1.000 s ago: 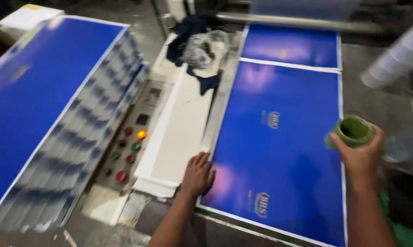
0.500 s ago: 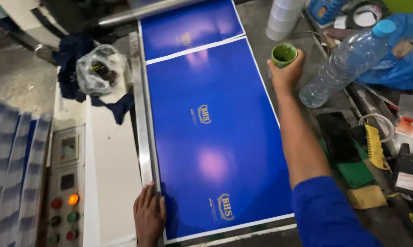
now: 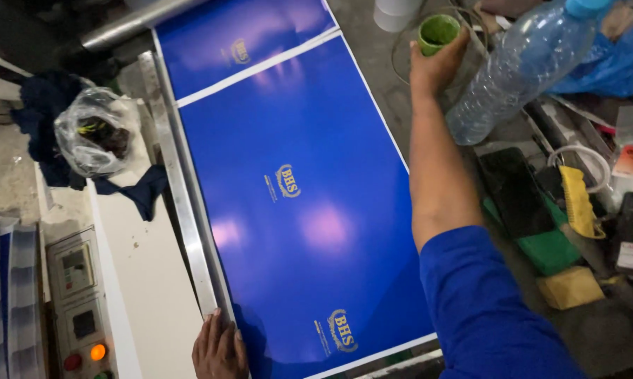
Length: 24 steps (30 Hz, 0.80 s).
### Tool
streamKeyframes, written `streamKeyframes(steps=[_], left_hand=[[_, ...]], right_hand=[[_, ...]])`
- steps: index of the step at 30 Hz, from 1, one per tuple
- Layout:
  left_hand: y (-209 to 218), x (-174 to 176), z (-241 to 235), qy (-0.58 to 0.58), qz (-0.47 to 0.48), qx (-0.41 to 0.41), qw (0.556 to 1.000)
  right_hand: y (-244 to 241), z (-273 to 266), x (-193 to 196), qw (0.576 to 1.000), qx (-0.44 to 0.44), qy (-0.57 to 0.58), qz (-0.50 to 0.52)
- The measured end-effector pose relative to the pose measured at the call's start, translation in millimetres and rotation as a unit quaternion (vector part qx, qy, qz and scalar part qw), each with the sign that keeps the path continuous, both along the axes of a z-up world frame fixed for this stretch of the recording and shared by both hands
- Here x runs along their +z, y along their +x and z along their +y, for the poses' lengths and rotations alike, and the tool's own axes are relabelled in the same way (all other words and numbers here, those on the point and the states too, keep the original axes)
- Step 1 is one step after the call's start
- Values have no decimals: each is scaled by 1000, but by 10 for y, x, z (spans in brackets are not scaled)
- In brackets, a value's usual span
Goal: Operating a laminating machine to process blue printed sheets.
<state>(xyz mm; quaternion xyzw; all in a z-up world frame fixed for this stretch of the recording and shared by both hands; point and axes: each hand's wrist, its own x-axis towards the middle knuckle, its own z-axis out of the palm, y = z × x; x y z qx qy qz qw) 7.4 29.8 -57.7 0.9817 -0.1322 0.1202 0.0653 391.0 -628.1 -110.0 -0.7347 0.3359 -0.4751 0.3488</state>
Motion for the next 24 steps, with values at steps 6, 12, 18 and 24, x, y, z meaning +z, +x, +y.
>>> streamKeyframes(steps=[6, 12, 18, 24], left_hand=[[-27, 92, -98, 18, 21, 36, 999], [-53, 148, -129, 20, 26, 39, 999], [-79, 359, -248, -16, 0, 6, 1000], [-99, 245, -187, 40, 14, 33, 999]], right_hand=[[-108, 143, 9, 999, -19, -46, -13], [-1439, 1385, 798, 958, 268, 93, 43], [-3426, 991, 1137, 964, 93, -99, 231], [-3750, 32, 932, 922, 56, -189, 334]])
